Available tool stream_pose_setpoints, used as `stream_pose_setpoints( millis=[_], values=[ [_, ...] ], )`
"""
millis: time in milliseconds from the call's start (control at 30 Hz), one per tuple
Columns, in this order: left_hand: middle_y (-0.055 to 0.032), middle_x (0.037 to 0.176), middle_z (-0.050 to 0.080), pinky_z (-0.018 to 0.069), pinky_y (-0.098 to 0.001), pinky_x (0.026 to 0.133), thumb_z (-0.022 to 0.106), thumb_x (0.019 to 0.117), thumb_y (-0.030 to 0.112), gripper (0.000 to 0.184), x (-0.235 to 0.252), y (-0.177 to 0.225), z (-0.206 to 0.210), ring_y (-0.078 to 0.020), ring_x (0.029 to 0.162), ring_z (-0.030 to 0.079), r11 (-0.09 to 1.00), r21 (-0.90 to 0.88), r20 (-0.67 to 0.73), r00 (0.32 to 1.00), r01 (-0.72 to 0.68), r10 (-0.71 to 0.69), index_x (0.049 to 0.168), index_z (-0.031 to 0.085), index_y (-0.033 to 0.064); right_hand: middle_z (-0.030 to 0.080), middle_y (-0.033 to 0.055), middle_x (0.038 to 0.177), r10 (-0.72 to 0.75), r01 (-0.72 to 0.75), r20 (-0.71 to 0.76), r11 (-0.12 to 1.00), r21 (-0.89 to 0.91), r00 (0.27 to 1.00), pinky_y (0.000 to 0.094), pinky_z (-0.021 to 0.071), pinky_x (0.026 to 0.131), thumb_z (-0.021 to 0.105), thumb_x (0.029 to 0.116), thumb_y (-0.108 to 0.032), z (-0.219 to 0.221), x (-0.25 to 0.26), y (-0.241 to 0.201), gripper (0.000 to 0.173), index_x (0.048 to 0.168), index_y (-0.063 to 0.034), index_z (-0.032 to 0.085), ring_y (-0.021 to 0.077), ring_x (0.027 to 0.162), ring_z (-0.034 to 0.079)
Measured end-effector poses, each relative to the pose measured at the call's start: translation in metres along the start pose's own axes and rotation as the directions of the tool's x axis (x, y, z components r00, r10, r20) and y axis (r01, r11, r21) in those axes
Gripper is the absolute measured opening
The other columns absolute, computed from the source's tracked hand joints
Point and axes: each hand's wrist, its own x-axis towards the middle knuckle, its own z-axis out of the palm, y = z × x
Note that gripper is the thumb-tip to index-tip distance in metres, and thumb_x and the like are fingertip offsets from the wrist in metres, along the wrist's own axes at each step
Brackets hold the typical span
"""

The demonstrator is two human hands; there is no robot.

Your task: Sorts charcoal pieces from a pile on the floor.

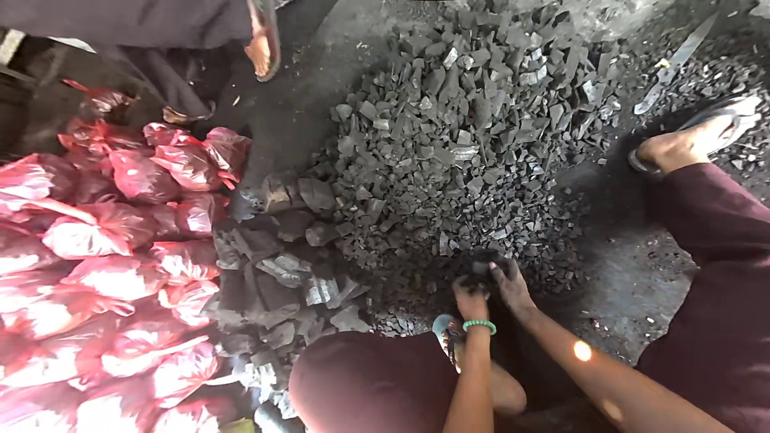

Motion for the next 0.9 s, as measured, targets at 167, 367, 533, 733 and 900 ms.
stream_pose_setpoints(
  millis=[167,367,533,733,900],
  values=[
    [-0.0301,0.153,0.04,0.0412,-0.0537,0.11,0.065,0.1013,0.015,0.072,0.015,0.002,-0.016,-0.0425,0.135,0.047,0.987,-0.149,-0.304,0.947,0.056,-0.1,0.158,0.023,0.0021,0.054,0.0268,0.143,-0.169,0.179,0.064,0.961,-0.209,0.984,0.0568,0.0445,0.109,0.055,0.1072,-0.02,-0.016,0.012,0.003,0.046,0.148,0.0006,0.046,0.0399,0.129,0.057],
    [-0.0291,0.164,0.022,0.029,-0.0535,0.119,0.041,0.1095,0.047,0.077,0.018,0.01,0.008,-0.0425,0.15,0.027,0.908,-0.186,-0.263,0.871,0.376,-0.414,0.162,0.011,-0.0002,0.065,0.0244,0.122,0.213,-0.174,0.115,0.944,-0.28,0.97,0.0497,0.0524,0.098,0.061,0.1025,-0.02,-0.007,-0.022,0.06,0.058,0.149,0.0009,0.036,0.0352,0.111,0.067],
    [-0.0316,0.162,0.023,0.0343,-0.0583,0.114,0.043,0.1054,0.058,0.085,0.057,0.033,0.021,-0.048,0.145,0.032,0.9,-0.224,-0.288,0.857,0.374,-0.427,0.162,0.013,0.0025,0.06,0.0263,0.134,0.279,-0.27,0.035,0.949,-0.162,0.96,0.0467,0.0472,0.108,0.065,0.102,-0.02,0.015,0.003,0.024,0.069,0.154,0.0034,0.025,0.0342,0.125,0.062],
    [-0.029,0.162,0.024,0.0338,-0.064,0.112,0.047,0.1036,0.059,0.09,0.068,0.101,0.036,-0.046,0.146,0.031,0.908,-0.362,-0.213,0.929,0.212,-0.301,0.163,0.002,0.0087,0.058,0.0325,0.132,0.171,-0.169,0.004,0.978,-0.124,0.985,0.0545,0.0499,0.102,0.06,0.1034,-0.013,0.01,0.035,-0.035,0.076,0.16,0.0026,0.012,0.0428,0.118,0.063],
    [-0.0164,0.151,0.045,0.0454,-0.0607,0.101,0.037,0.1072,0.054,0.063,0.069,0.153,0.039,-0.0324,0.134,0.048,0.782,-0.621,0.007,0.998,0.051,-0.06,0.158,0.025,0.0184,0.055,0.0316,0.14,0.01,-0.004,0.049,0.992,-0.129,0.999,0.0621,0.0466,0.105,0.063,0.1003,-0.009,-0.01,0.087,-0.09,0.072,0.16,-0.0039,0.023,0.0466,0.125,0.059]
  ],
)
